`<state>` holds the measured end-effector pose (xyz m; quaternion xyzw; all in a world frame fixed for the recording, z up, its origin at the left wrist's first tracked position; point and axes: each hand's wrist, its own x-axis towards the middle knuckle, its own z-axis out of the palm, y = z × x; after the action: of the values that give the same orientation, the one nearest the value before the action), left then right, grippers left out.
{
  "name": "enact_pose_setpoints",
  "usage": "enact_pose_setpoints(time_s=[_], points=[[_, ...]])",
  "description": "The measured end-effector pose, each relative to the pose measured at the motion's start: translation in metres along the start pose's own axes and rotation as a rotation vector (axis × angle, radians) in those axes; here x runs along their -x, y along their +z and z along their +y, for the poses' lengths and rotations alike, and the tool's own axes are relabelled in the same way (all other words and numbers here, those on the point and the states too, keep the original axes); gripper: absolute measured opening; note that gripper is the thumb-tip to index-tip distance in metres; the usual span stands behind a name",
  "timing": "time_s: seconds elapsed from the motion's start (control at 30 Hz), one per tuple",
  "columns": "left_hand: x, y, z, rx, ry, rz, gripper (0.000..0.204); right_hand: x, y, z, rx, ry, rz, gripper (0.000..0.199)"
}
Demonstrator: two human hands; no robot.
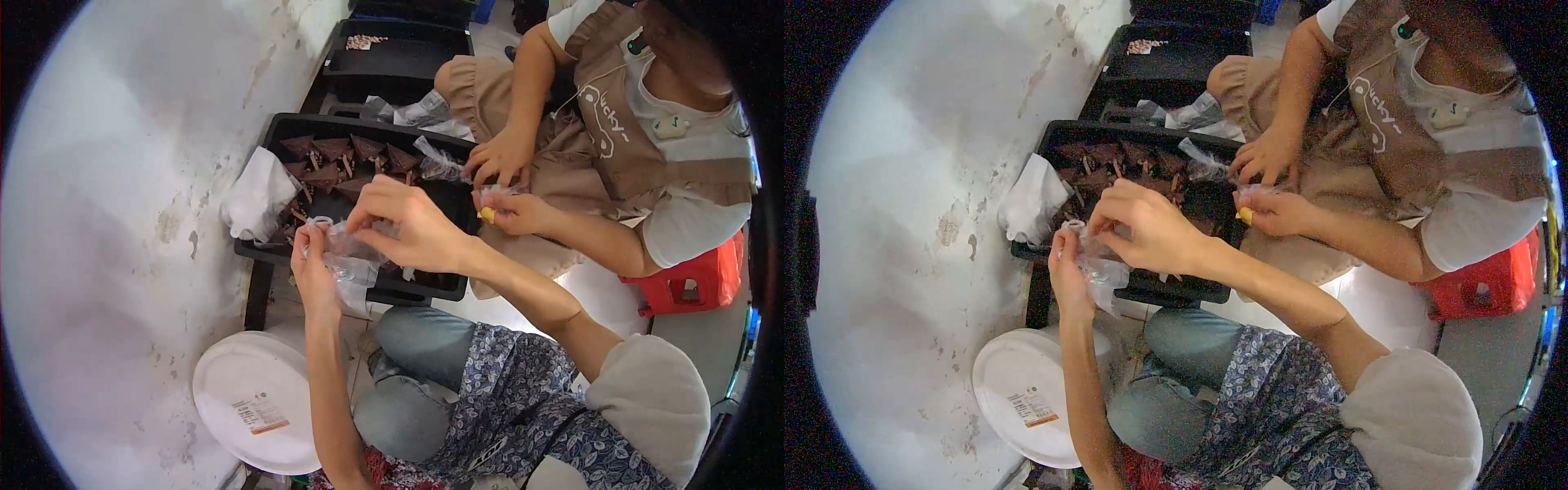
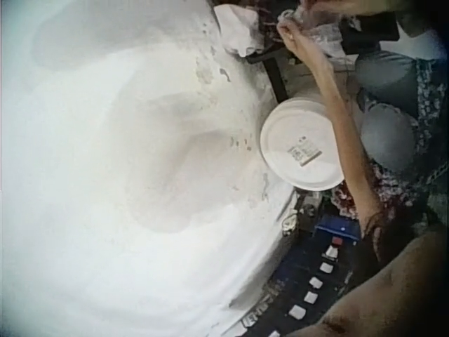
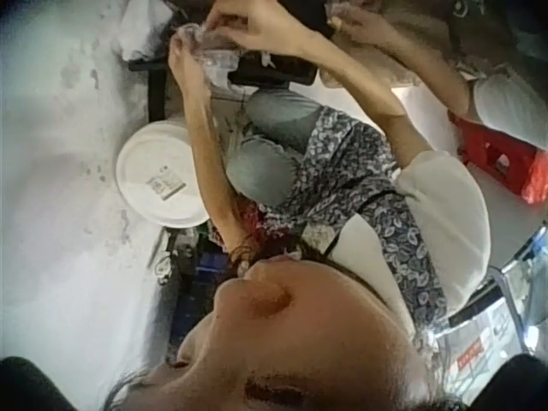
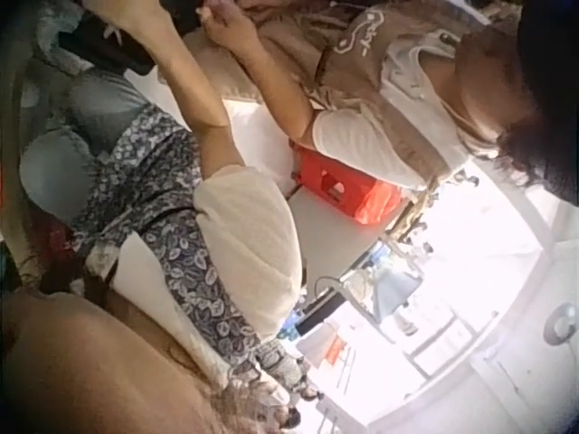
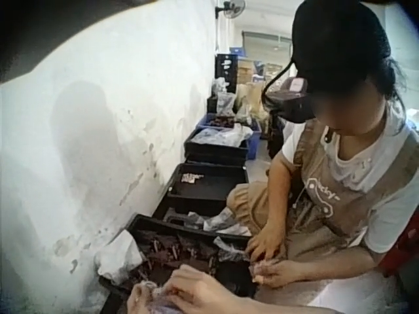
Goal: The person packages triangular brown products by hand, placing them into plastic bags and securing each bag with a rubber band.
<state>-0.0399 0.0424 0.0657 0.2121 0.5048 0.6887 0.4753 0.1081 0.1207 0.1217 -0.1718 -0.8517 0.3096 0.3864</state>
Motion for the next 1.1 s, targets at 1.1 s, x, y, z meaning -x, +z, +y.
enact_pose_setpoints(time_s=[1.1], points=[[0.012,0.009,0.020,-0.159,-0.122,-0.224,0.026,-0.020,-0.006,0.008,-0.167,0.148,-0.057,0.020]])
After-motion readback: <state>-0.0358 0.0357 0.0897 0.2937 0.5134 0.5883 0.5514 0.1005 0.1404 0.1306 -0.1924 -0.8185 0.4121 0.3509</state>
